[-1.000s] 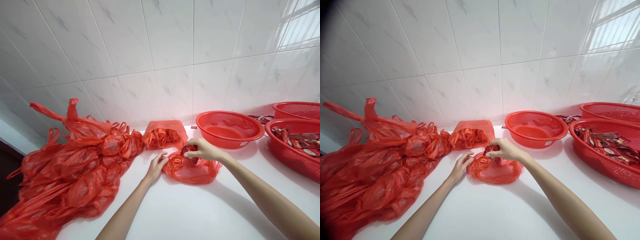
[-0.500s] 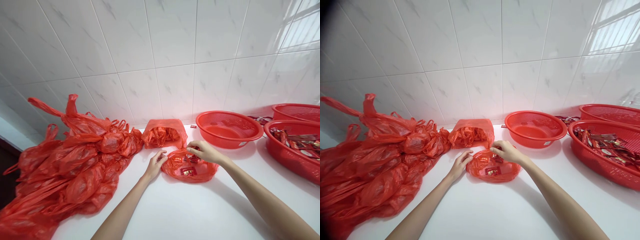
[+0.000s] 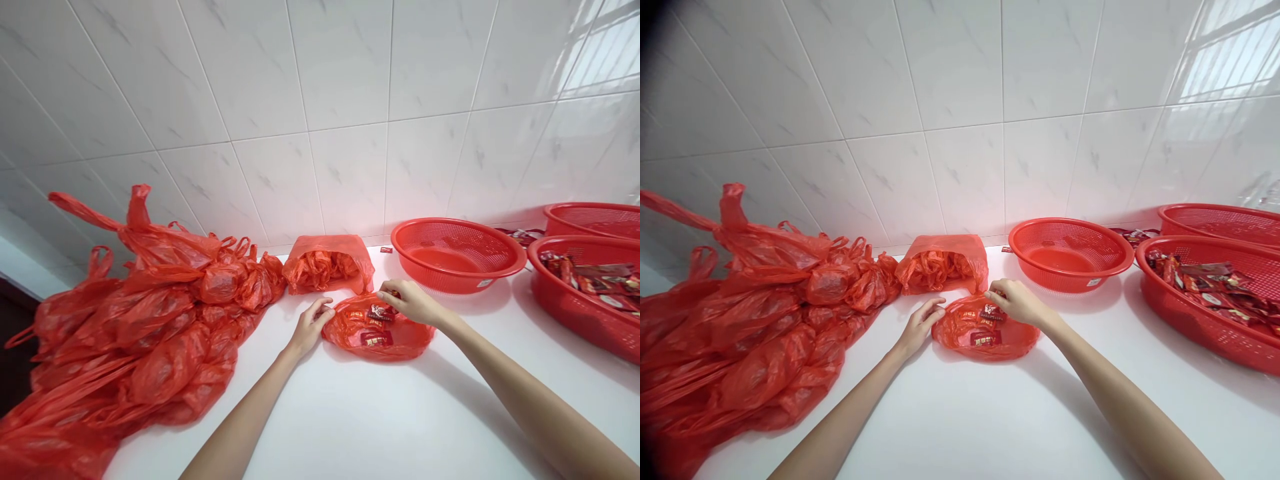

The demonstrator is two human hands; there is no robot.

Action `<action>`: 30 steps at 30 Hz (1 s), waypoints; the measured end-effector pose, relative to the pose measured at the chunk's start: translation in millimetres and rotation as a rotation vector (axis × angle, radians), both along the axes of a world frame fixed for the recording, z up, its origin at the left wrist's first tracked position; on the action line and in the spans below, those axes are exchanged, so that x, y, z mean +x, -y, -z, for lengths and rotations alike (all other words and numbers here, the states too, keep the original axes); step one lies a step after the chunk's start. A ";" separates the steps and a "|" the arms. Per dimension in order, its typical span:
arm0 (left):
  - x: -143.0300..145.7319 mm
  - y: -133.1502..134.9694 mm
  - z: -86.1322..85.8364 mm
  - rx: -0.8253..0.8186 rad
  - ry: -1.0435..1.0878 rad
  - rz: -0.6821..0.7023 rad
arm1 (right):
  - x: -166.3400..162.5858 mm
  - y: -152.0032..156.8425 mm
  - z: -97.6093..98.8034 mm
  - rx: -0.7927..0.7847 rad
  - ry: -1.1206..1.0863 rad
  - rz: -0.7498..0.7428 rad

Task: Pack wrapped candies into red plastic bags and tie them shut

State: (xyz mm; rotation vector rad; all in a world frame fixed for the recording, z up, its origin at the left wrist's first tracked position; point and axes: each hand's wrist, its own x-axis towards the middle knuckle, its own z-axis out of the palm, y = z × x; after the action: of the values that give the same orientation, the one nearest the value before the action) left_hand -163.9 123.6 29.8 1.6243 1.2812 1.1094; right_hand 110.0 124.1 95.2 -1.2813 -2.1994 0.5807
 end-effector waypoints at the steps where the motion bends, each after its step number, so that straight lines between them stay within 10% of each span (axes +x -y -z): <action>1: 0.0 0.1 -0.1 0.001 0.000 0.001 | 0.1 0.2 0.4 0.002 -0.007 0.013; 15: -0.2 -0.1 0.5 -0.004 0.016 0.006 | 22.5 3.1 -19.8 0.096 -0.335 0.178; 24: 0.1 0.6 0.9 -0.013 0.045 0.007 | 124.5 14.9 -35.2 0.334 -0.350 0.748; 30: 0.6 4.2 -1.4 0.008 0.057 0.005 | 174.4 36.7 -13.1 0.328 -0.180 0.722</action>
State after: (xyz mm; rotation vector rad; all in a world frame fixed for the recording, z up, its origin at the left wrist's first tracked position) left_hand -163.3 119.4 31.2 1.5902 1.2371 1.1512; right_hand 284.4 87.4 108.3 -1.6221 -1.4537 0.0414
